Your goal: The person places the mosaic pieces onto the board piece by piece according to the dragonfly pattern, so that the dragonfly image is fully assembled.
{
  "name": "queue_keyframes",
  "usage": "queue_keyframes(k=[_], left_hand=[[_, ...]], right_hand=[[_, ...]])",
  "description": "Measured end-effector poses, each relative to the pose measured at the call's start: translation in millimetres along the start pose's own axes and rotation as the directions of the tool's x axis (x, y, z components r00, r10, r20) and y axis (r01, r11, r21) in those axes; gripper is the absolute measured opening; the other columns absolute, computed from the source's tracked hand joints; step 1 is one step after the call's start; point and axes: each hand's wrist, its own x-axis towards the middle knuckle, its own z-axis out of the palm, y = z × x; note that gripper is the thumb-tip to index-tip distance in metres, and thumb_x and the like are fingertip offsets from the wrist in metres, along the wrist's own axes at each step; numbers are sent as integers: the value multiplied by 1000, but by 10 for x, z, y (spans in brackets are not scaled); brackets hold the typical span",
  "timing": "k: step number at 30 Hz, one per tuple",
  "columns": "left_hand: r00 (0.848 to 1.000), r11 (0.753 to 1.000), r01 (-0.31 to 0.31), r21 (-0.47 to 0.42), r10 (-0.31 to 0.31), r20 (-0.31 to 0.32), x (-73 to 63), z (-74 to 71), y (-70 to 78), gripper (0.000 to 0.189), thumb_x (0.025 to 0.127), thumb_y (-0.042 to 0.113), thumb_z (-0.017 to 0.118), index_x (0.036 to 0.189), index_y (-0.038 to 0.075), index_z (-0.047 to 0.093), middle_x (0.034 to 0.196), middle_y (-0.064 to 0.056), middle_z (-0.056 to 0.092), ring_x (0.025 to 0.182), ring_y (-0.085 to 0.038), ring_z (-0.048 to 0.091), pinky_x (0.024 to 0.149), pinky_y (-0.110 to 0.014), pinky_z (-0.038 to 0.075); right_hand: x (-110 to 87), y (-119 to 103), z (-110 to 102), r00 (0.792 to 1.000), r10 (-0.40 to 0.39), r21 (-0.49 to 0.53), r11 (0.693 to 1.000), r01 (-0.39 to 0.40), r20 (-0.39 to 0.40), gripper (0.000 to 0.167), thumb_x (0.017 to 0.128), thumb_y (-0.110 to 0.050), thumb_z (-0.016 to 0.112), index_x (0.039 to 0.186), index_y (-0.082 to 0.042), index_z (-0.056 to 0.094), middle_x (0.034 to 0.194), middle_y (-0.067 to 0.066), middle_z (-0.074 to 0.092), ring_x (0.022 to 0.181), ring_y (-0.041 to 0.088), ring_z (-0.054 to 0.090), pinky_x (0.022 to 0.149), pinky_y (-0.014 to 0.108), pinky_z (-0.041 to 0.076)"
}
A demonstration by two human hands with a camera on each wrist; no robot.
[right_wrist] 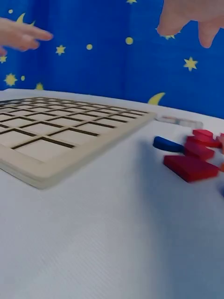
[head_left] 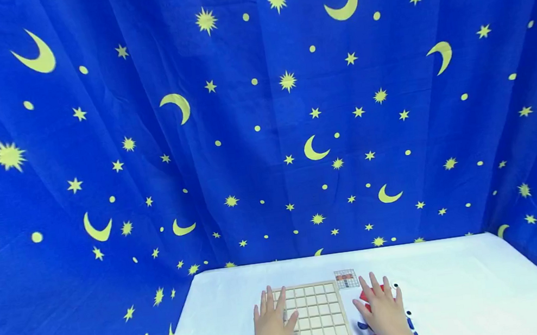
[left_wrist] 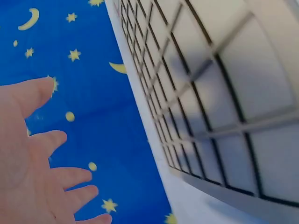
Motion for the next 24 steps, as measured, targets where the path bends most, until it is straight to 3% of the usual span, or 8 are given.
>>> queue_keyframes(k=[7, 13, 18, 24], left_hand=[[994, 991, 104, -85, -102, 31, -60, -45, -256, 63, 87, 35, 64, 138, 1, 46, 140, -36, 41, 131, -54, 37, 101, -70, 32], [981, 976, 183, -115, -174, 81, -100, -18, -379, 64, 87, 34, 64, 138, 0, 45, 135, -34, 47, 125, -52, 43, 96, -70, 36], [972, 971, 213, -111, -199, 124, -137, 46, -456, 64, 87, 33, 64, 137, -1, 45, 133, -34, 48, 123, -53, 44, 93, -72, 37], [967, 970, 218, -105, -199, 162, -188, 86, -522, 63, 86, 33, 64, 133, -7, 47, 128, -35, 51, 121, -53, 46, 93, -69, 39]], right_hand=[[-24, 222, -18, 991, 93, 27, 995, -96, 92, 58, 93, -37, 55, 140, -4, 45, 147, 30, 35, 136, 57, 22, 107, 74, 13], [-24, 383, -100, 977, 175, 9, 984, -177, 120, 53, 90, -30, 59, 134, -1, 51, 139, 34, 42, 129, 59, 32, 104, 74, 22], [1, 491, -118, 962, 230, -17, 973, -230, 149, 54, 87, -26, 63, 131, 4, 51, 133, 37, 46, 123, 58, 39, 100, 72, 30], [-9, 625, -76, 964, 241, 2, 970, -242, 117, 56, 84, -21, 65, 129, 9, 50, 124, 37, 53, 113, 54, 49, 91, 65, 42]])
